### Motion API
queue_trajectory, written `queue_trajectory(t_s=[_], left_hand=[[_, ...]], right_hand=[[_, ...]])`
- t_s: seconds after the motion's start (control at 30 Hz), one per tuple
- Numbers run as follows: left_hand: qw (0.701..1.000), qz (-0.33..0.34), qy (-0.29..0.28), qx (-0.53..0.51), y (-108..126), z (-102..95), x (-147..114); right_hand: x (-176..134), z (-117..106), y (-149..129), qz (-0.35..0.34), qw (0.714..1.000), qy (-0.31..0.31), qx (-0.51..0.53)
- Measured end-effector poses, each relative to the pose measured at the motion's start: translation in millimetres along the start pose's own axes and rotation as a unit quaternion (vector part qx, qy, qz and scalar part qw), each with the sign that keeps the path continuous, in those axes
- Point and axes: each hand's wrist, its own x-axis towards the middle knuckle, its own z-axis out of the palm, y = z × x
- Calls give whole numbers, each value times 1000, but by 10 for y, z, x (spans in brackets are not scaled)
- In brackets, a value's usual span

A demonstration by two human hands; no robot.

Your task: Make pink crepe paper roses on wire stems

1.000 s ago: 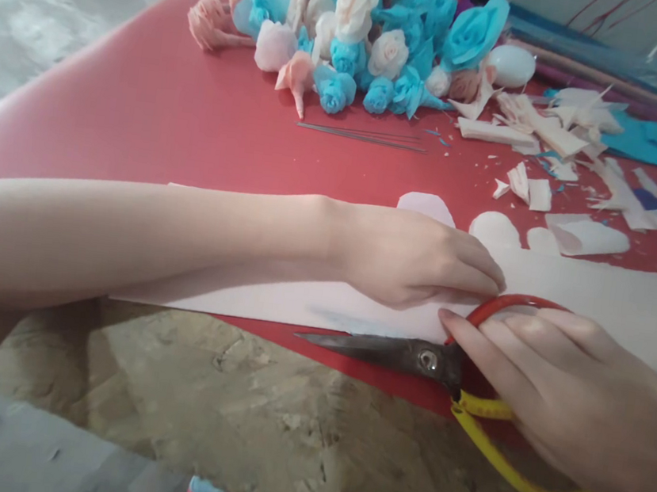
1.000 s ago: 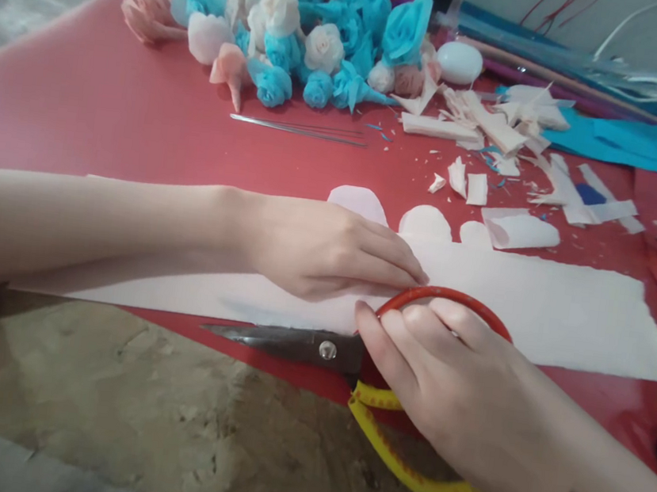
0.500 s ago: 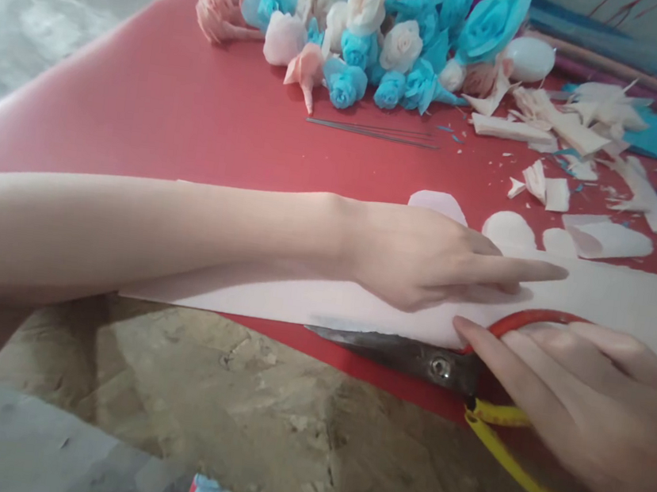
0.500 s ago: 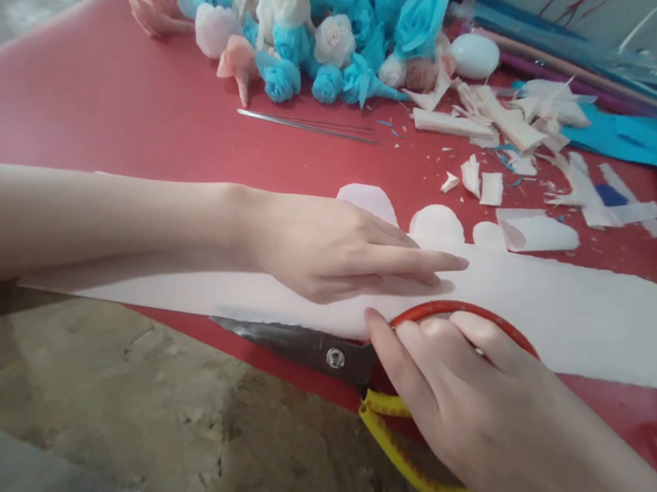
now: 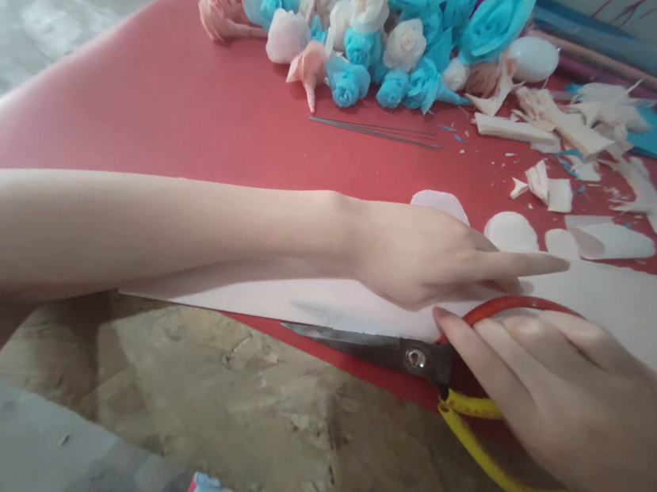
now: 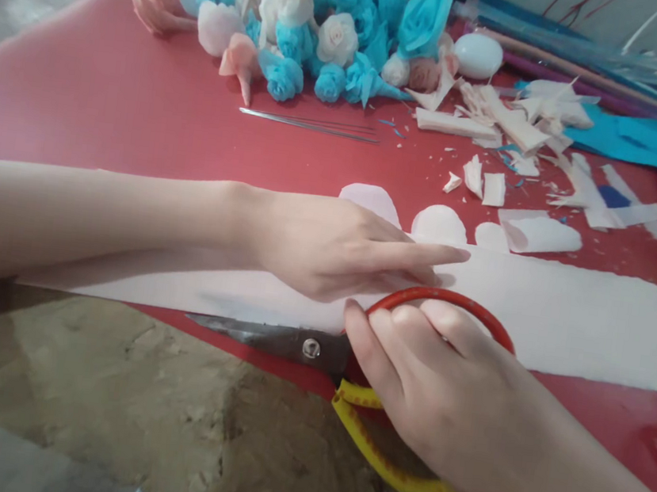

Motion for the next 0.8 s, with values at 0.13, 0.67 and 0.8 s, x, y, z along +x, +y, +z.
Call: queue_trajectory(t_s=[0.13, 0.67, 0.8], left_hand=[[1000, 6, -1, 0, -12, -13, -8], [999, 9, 29, 15, -25, 16, -3], [999, 28, 29, 20, -26, 14, -4]], right_hand=[[-24, 11, 44, -20, 999, 27, 18], [58, -57, -139, 33, 999, -17, 7], [172, -91, -118, 10, 1000, -10, 12]])
